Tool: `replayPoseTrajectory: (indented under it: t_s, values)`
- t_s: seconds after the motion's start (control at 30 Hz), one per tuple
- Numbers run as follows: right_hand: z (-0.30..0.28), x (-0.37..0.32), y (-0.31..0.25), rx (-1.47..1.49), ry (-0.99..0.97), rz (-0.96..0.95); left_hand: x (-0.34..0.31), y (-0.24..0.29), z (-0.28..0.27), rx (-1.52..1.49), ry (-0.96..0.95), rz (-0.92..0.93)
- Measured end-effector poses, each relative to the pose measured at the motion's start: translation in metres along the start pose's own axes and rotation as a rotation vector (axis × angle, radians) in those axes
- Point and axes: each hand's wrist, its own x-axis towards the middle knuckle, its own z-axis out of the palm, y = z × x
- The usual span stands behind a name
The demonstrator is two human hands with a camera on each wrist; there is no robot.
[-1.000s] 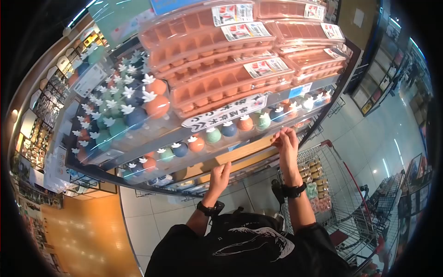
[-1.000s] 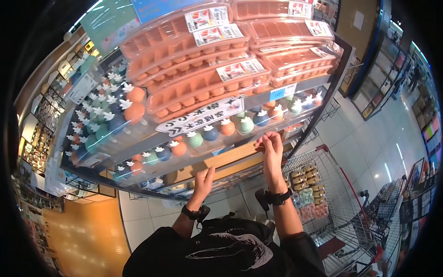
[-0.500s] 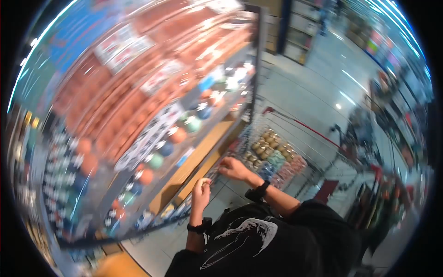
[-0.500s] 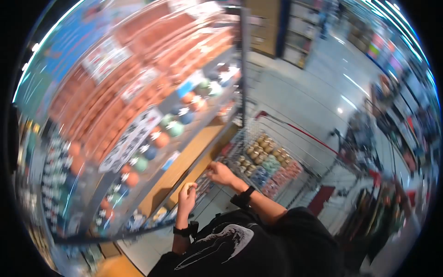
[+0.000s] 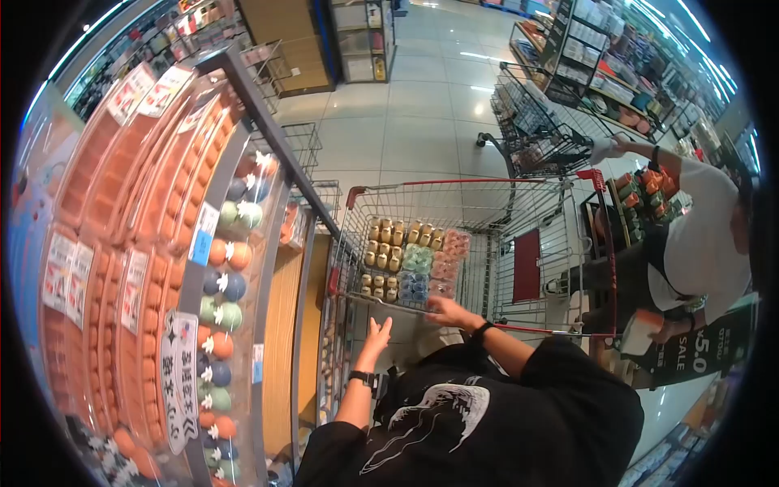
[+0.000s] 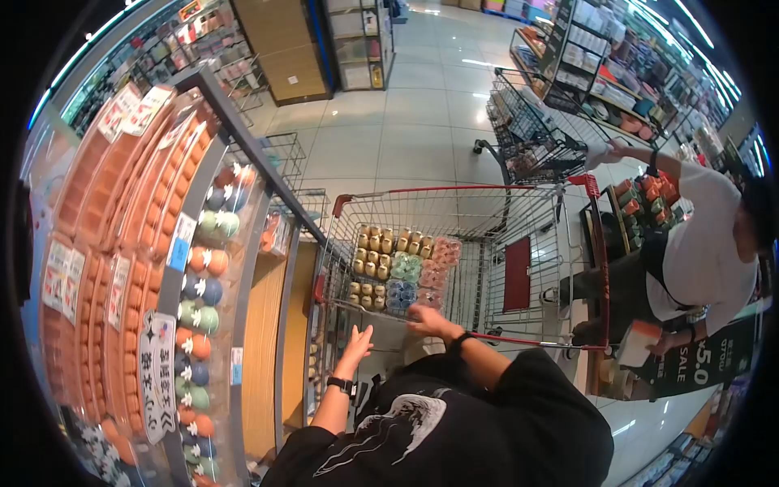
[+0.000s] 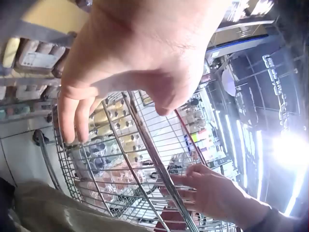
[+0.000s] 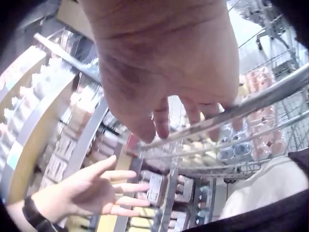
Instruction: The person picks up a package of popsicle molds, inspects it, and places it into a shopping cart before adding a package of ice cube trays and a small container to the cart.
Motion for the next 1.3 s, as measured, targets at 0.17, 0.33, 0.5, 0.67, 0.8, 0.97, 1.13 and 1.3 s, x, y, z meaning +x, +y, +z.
replayPoseTrajectory:
  t_s: [0.17, 0.33, 0.5, 0.67, 0.8, 0.97, 1.13, 1.3]
  values:
    - [-0.051, -0.102, 0.066, -0.242, 0.149, 0.613, 0.071, 0.022, 0.039, 0.204, 0.095, 0.202]
    - [-0.044, -0.111, 0.084, -0.272, -0.025, 0.689, 0.091, 0.040, 0.045, 0.335, -0.010, 0.008]
    - [-0.043, -0.096, 0.075, -0.166, -0.025, 0.637, 0.132, 0.022, 0.049, 0.362, 0.169, 0.101]
    - [-0.031, -0.082, 0.048, -0.165, 0.022, 0.660, 0.148, 0.026, 0.045, 0.389, 0.248, 0.265]
    - [-0.008, -0.079, 0.027, -0.099, 0.107, 0.604, 0.098, 0.044, 0.039, 0.547, 0.029, 0.290]
    - [0.030, -0.075, 0.003, -0.155, 0.149, 0.630, 0.040, -0.009, 0.062, 0.341, -0.164, 0.415]
    - [0.063, -0.085, -0.008, -0.197, 0.387, 0.543, 0.009, -0.023, 0.077, 0.298, -0.272, 0.343]
    - [0.087, -0.072, 0.005, -0.164, 0.229, 0.527, 0.020, -0.038, 0.092, 0.295, -0.208, 0.355]
